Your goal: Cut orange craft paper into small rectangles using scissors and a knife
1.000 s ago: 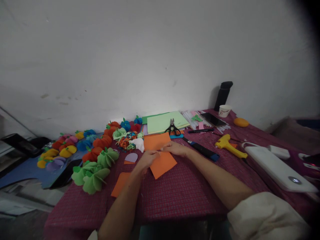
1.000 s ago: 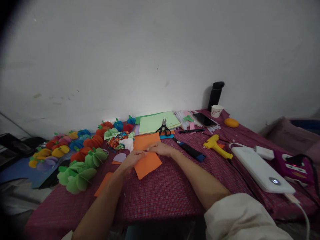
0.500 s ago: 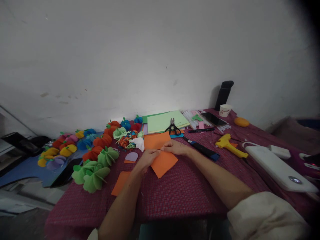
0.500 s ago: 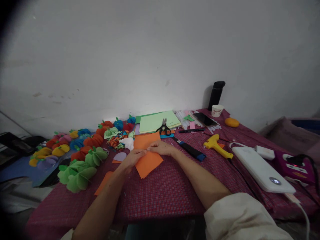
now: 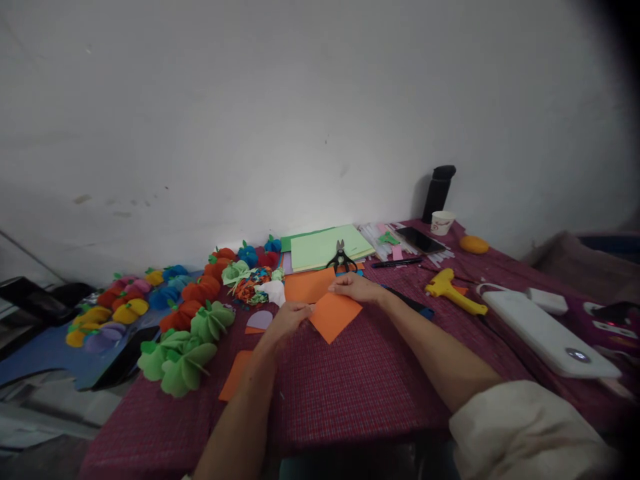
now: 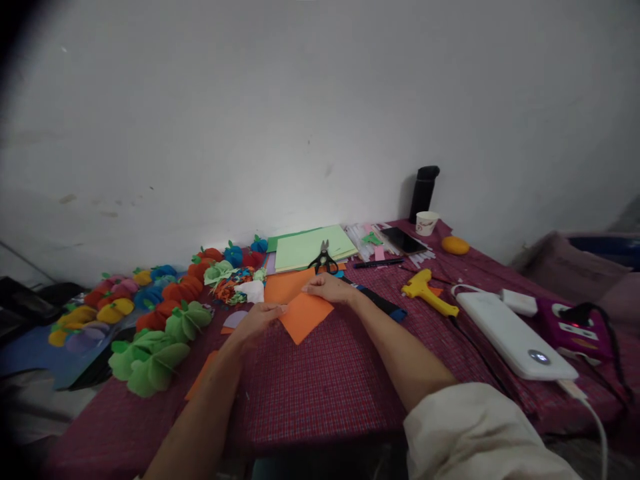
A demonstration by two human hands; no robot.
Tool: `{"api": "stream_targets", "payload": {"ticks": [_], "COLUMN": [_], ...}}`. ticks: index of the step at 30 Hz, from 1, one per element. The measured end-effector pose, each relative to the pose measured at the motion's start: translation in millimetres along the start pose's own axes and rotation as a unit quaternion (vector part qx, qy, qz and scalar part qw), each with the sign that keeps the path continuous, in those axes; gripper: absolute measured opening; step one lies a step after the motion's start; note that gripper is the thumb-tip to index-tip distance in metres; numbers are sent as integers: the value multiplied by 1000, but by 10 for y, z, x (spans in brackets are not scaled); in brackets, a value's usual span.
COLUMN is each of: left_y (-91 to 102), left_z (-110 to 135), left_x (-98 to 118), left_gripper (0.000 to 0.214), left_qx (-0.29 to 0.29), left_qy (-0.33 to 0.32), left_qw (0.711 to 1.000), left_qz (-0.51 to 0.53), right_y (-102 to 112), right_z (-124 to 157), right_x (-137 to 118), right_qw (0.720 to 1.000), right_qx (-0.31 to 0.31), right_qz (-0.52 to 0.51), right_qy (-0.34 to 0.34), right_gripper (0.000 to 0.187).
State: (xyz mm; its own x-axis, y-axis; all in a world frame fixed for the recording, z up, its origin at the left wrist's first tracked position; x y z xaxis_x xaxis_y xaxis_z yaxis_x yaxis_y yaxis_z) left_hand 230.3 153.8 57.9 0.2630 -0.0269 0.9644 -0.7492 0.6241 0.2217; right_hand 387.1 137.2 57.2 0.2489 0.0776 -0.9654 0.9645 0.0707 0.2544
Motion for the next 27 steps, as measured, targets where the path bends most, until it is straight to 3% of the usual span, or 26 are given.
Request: {"api": "stream_targets", "payload": {"ticks": [5,11,13,17,20,23,27], "left_y": [47,373,335,37,-82,-100,-59], "left_z": [20,-40,-51,-17,6,9,17], "left_x": [84,22,14,39,4,-44,-70], "left_gripper": [35,36,40,42,42,44,40], "left_qx": [-50,63,59,-33,-70,-93,-97], "left_qy": [-51,-33,-31,-54,-53,-46,-20], "left_qw": [996,997,998,997,992,989,994], "left_qz": [-59,2,3,-48,-90,-106,-42], "right_y": [71,175,95,-220,-378,-366,-126], "right_z": [-1,34,40,49,57,56,25], "right_x": [7,3,-26,-135,-195,-196,-113], "right_qw": [1000,1000,1000,992,985,985,997], "right_qx": [10,25,-2,-77,-104,-101,-54], "right_qz": [-7,0,19,88,113,119,57], "right_qy": [6,9,17,57,78,72,27], "right_gripper": [40,39,38,39,38,38,36]}}
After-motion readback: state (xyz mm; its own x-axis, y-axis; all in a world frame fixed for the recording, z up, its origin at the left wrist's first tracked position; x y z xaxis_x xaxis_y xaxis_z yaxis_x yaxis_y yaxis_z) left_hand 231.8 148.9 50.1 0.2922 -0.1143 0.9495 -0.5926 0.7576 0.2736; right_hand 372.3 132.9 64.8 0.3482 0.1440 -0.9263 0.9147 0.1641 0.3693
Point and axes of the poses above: each hand's wrist, its own z-axis away from the middle knuckle, its own y-axis out of the back of the hand, x = y × z, the point moved 7 cm from there along -z, towards the middle knuckle, and after that the axes turned 4 degrees about x, right-handed, at the moved point
